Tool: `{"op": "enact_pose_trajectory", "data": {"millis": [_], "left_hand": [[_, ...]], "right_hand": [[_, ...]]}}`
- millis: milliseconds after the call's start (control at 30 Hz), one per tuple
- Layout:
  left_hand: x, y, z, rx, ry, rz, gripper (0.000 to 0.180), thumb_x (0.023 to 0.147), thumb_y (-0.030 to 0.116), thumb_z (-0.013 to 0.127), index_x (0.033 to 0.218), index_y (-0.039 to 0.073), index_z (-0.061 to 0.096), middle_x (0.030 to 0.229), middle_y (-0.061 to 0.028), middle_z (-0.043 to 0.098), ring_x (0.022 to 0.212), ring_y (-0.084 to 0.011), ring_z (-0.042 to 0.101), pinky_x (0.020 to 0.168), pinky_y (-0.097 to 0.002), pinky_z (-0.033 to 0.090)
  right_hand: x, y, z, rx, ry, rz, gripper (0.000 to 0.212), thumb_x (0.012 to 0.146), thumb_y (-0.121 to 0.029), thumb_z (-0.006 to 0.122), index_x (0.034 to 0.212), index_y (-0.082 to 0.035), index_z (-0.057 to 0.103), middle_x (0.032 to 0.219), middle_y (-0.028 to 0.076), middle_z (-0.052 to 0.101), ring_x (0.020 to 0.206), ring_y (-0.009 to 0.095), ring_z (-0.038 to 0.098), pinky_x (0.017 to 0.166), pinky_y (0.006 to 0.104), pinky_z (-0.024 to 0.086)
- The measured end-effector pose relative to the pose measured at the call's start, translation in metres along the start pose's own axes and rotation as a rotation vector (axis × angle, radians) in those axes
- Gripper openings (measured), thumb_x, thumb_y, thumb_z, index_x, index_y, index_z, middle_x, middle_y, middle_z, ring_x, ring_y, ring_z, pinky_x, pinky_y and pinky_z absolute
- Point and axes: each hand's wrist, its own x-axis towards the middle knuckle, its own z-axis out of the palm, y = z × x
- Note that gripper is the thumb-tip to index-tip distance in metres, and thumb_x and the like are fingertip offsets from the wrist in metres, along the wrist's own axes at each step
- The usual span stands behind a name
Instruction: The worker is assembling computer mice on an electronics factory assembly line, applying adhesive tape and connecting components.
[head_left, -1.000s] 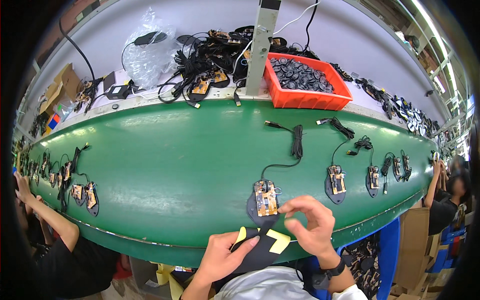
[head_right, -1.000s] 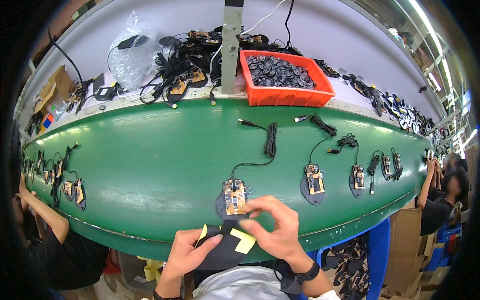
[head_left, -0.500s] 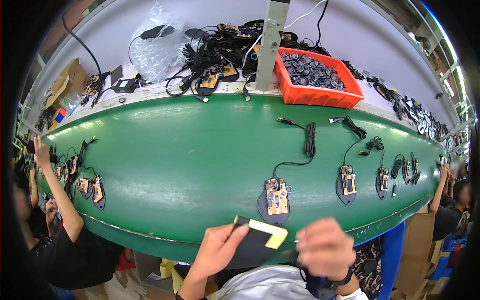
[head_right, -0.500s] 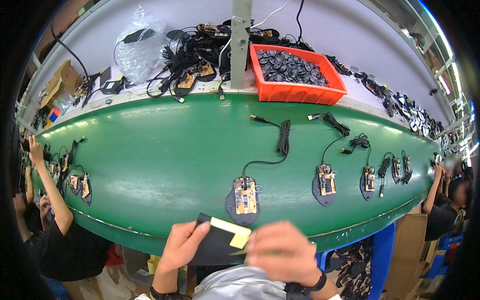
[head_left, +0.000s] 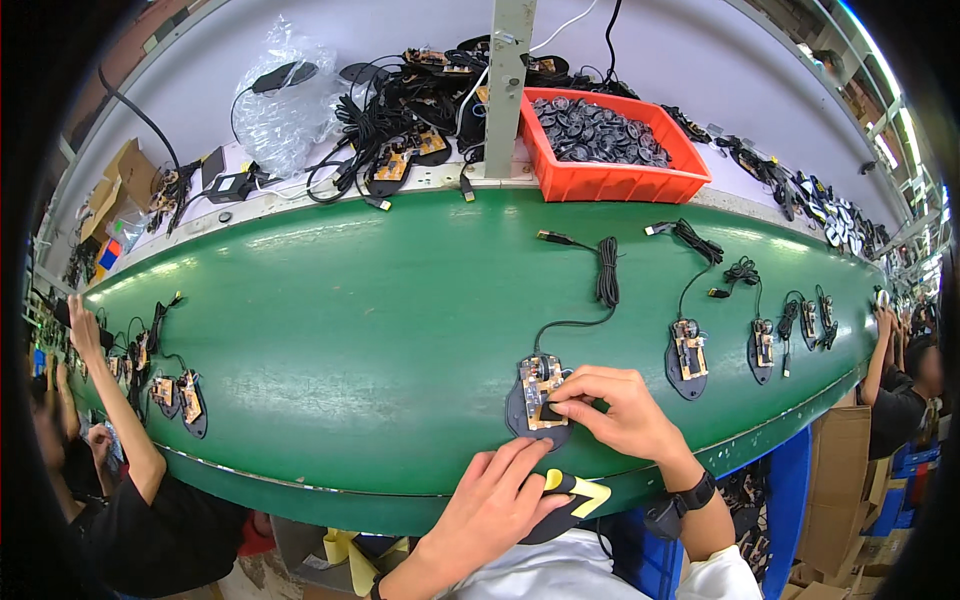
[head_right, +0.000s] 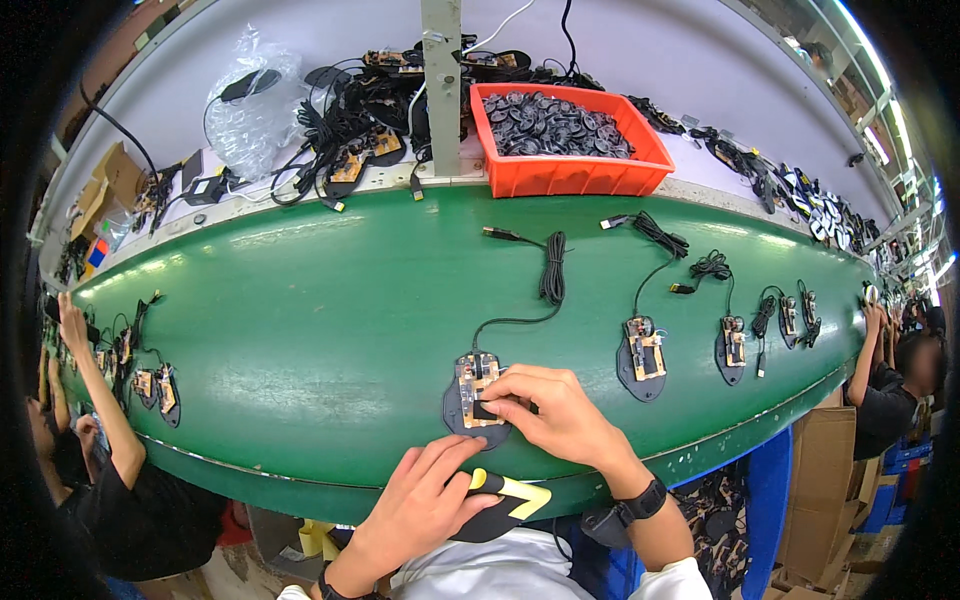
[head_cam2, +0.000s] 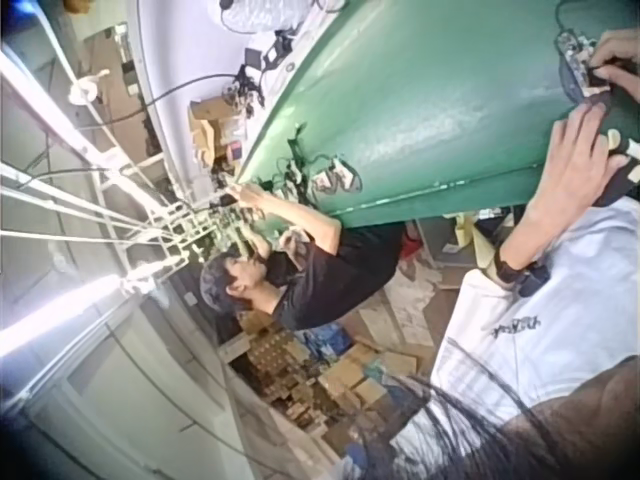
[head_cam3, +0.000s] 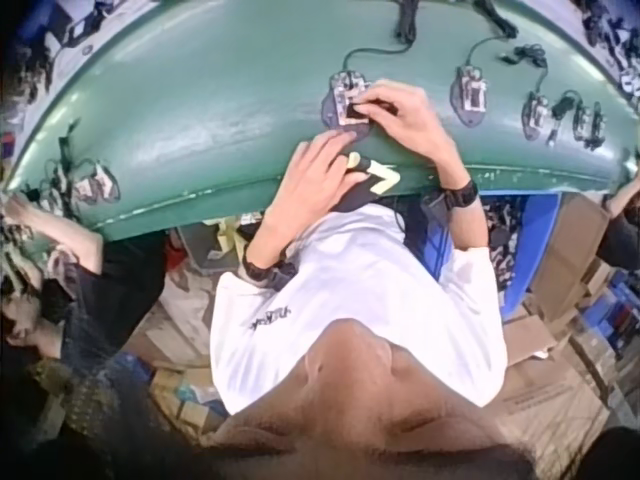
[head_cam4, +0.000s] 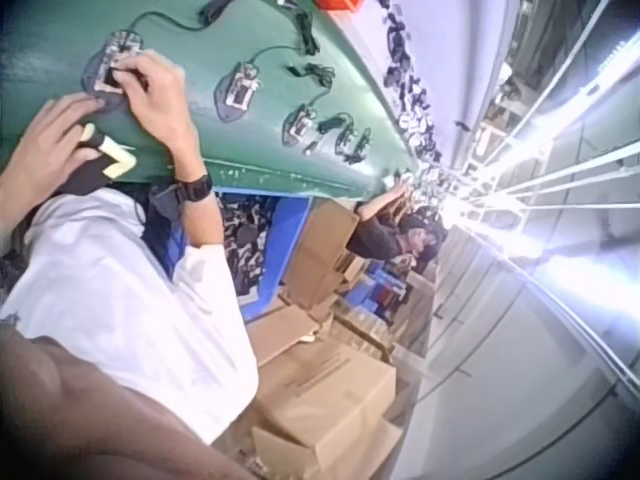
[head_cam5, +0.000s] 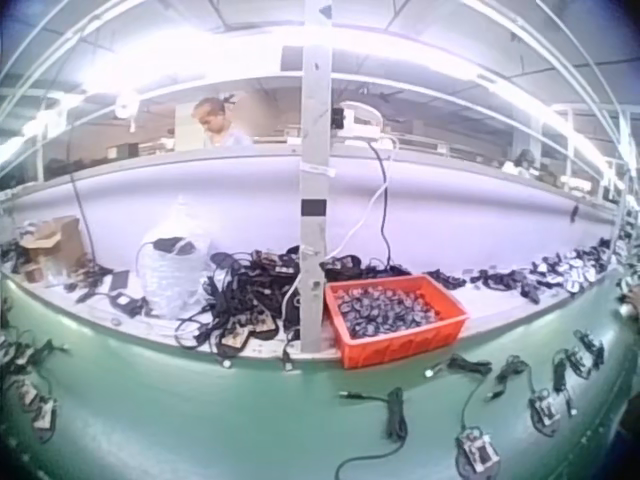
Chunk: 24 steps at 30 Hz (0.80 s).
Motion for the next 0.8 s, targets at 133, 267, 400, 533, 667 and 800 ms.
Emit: {"op": "enact_pose_trajectory", "data": {"millis": [133, 267, 400, 533, 667, 800], "left_hand": [[0.003, 0.002, -0.002, 0.039, 0.011, 0.003, 0.04, 0.088, 0.035, 0.08, 0.081, 0.001, 0.06, 0.137, -0.0155, 0.062, 0.119, -0.0309, 0.061, 0.087, -0.0419, 0.05], [0.007, -0.001, 0.002, 0.088, 0.011, 0.001, 0.041, 0.089, 0.037, 0.079, 0.078, 0.002, 0.06, 0.138, -0.0155, 0.062, 0.115, -0.0295, 0.061, 0.087, -0.0417, 0.048], [0.01, -0.003, 0.006, 0.121, 0.002, 0.011, 0.042, 0.09, 0.039, 0.076, 0.077, 0.002, 0.06, 0.142, -0.0162, 0.06, 0.111, -0.0289, 0.06, 0.085, -0.0412, 0.048], [0.011, -0.004, 0.011, 0.151, -0.023, 0.004, 0.043, 0.092, 0.039, 0.075, 0.077, 0.002, 0.061, 0.144, -0.0164, 0.06, 0.112, -0.0282, 0.058, 0.085, -0.0409, 0.048], [0.014, -0.003, 0.013, 0.121, -0.031, -0.003, 0.043, 0.093, 0.04, 0.074, 0.078, 0.001, 0.063, 0.144, -0.0164, 0.06, 0.114, -0.028, 0.057, 0.085, -0.0411, 0.049], [0.017, -0.003, 0.018, 0.105, -0.038, -0.01, 0.042, 0.094, 0.039, 0.074, 0.079, 0.0, 0.064, 0.145, -0.0159, 0.059, 0.115, -0.0279, 0.056, 0.086, -0.0415, 0.049]], "right_hand": [[0.001, -0.001, -0.005, 0.019, -0.007, 0.007, 0.014, 0.093, -0.002, 0.073, 0.106, 0.001, 0.073, 0.097, 0.013, 0.074, 0.081, 0.027, 0.071, 0.07, 0.0357, 0.055], [0.004, -0.002, -0.005, -0.034, -0.047, -0.005, 0.013, 0.091, -0.002, 0.075, 0.103, 0.001, 0.074, 0.095, 0.012, 0.074, 0.08, 0.026, 0.07, 0.069, 0.0349, 0.054], [0.003, 0.002, -0.001, -0.066, -0.011, -0.027, 0.012, 0.09, -0.003, 0.076, 0.101, 0.001, 0.076, 0.093, 0.011, 0.075, 0.077, 0.024, 0.07, 0.065, 0.0338, 0.053], [0.0, 0.001, 0.004, -0.102, 0.004, -0.025, 0.012, 0.089, -0.001, 0.076, 0.1, 0.0, 0.077, 0.091, 0.011, 0.075, 0.076, 0.024, 0.07, 0.065, 0.0341, 0.053], [-0.011, -0.007, 0.011, -0.271, 0.163, -0.044, 0.017, 0.082, -0.002, 0.081, 0.098, -0.002, 0.078, 0.096, 0.01, 0.068, 0.079, 0.027, 0.063, 0.07, 0.0373, 0.053], [-0.007, -0.004, 0.015, -0.381, 0.315, 0.066, 0.042, 0.073, -0.008, 0.088, 0.113, -0.004, 0.073, 0.11, 0.012, 0.054, 0.102, 0.031, 0.05, 0.091, 0.0422, 0.048]]}}
